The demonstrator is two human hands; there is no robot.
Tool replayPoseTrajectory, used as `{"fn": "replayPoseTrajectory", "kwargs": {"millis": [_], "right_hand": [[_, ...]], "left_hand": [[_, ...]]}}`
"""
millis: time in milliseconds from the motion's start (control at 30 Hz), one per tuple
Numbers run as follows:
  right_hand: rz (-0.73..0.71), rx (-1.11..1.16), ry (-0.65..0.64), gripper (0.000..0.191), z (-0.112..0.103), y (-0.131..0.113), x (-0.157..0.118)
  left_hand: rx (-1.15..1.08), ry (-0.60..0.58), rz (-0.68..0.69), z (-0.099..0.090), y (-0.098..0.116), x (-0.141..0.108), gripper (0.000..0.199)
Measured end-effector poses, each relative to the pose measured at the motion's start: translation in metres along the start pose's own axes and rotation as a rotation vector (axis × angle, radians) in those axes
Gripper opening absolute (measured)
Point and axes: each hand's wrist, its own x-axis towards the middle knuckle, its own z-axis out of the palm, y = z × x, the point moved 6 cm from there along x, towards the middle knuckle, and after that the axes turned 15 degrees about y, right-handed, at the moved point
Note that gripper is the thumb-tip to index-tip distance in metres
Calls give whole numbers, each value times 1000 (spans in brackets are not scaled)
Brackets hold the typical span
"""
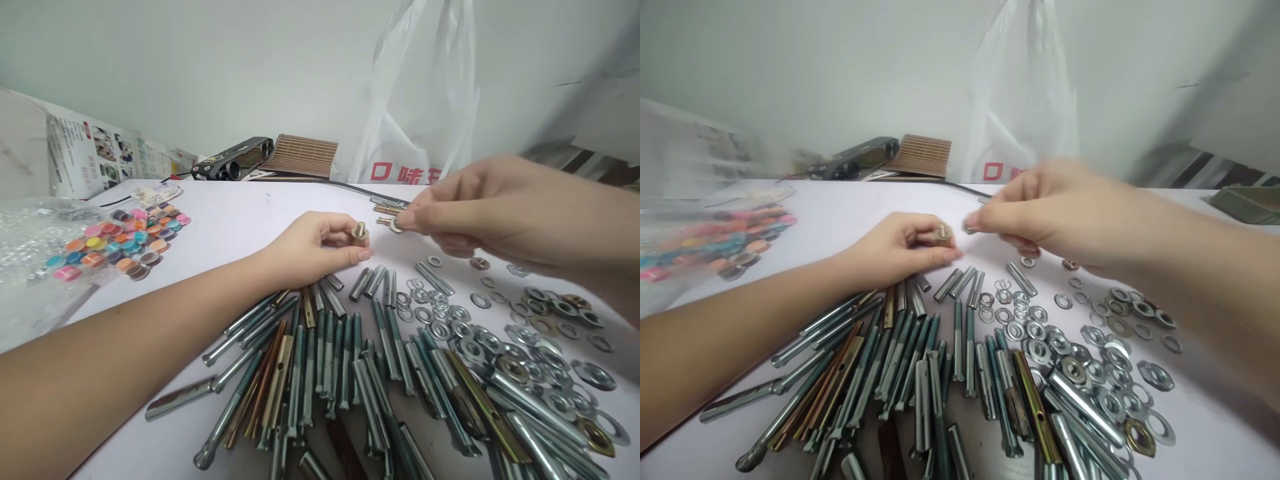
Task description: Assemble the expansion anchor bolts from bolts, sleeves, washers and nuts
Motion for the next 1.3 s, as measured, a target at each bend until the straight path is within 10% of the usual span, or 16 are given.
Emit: {"fn": "replayPoseTrajectory", "kwargs": {"millis": [167, 600, 1067, 1300], "right_hand": [[134, 487, -140, 52, 47, -14, -8], [216, 531, -169, 42, 58, -2, -7], [-350, 262, -110, 32, 44, -20, -15], [-358, 238, -42, 28, 44, -16, -13]], "left_hand": [[1, -25, -12, 4, -3, 0, 32], [3, -38, 11, 7, 1, -1, 32], [-45, -65, 59, 8, 4, 0, 22], [-41, -40, -10, 8, -2, -1, 30]]}}
